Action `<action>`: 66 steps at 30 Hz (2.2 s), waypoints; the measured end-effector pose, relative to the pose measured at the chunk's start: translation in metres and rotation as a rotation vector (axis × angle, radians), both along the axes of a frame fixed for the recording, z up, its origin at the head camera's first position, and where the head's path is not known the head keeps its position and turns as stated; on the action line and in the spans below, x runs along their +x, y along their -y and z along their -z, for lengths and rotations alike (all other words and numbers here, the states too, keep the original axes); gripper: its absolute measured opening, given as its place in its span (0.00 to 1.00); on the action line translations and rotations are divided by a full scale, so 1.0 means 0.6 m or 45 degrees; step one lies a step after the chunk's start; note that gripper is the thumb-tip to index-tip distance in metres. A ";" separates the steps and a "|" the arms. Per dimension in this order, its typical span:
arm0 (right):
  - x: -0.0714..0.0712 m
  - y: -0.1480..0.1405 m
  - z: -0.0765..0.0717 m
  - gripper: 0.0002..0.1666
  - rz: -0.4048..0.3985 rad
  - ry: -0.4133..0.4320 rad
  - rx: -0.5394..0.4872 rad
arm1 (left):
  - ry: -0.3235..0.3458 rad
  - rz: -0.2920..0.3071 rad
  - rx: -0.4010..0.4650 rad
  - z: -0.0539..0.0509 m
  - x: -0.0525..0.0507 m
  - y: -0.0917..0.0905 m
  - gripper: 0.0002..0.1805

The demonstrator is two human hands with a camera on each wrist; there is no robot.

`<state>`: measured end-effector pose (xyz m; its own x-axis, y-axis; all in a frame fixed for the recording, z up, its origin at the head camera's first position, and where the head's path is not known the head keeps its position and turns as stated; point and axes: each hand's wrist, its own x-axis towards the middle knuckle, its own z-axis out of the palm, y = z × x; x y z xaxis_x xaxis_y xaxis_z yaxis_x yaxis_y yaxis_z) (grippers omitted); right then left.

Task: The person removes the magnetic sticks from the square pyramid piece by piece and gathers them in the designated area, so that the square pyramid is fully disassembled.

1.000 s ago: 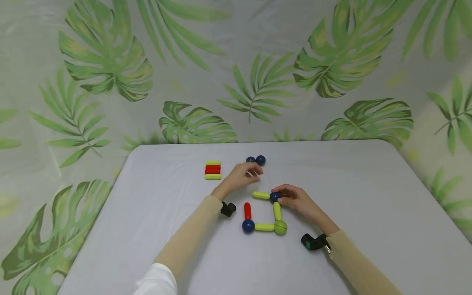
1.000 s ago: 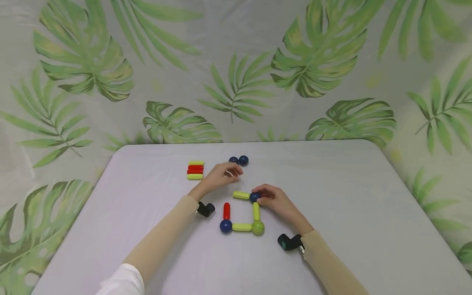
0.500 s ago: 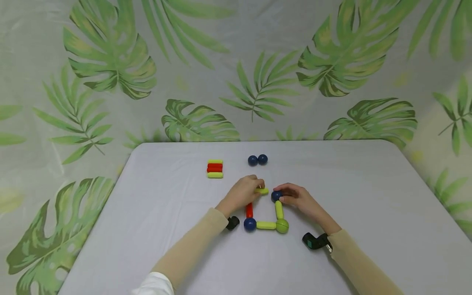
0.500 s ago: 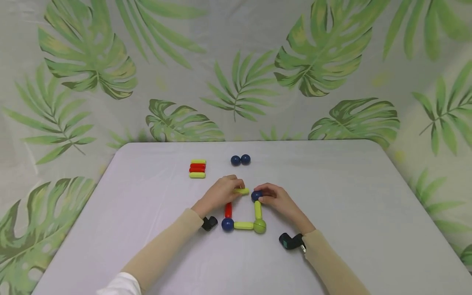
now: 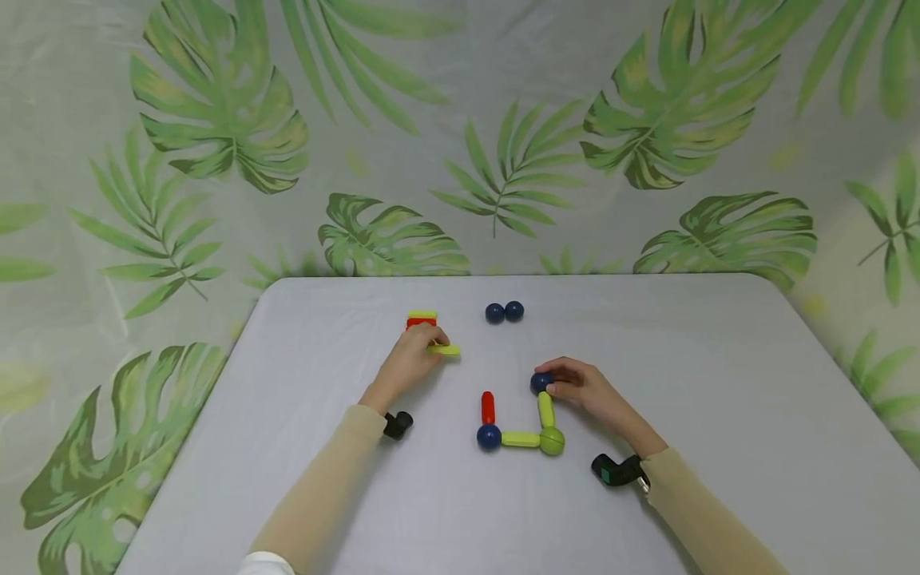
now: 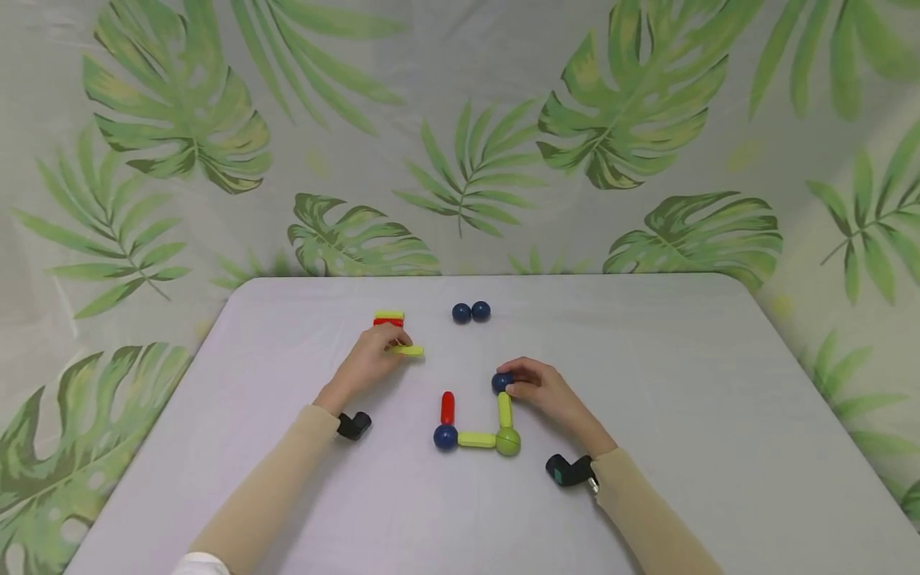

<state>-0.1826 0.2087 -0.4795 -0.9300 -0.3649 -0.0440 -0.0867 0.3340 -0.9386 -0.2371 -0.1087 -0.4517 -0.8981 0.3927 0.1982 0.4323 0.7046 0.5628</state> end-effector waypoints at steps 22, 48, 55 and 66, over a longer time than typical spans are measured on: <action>0.002 -0.001 0.000 0.19 -0.001 -0.005 -0.017 | 0.356 0.277 0.158 -0.007 0.032 -0.011 0.13; -0.001 -0.002 0.006 0.19 -0.009 0.002 -0.054 | 0.286 0.034 0.486 -0.004 0.052 -0.012 0.09; 0.000 -0.002 0.003 0.19 -0.012 -0.002 -0.060 | 0.227 -0.333 0.405 0.009 0.030 0.040 0.11; 0.000 0.000 0.001 0.19 -0.010 -0.001 -0.044 | 0.189 -0.372 0.227 0.020 0.014 0.050 0.10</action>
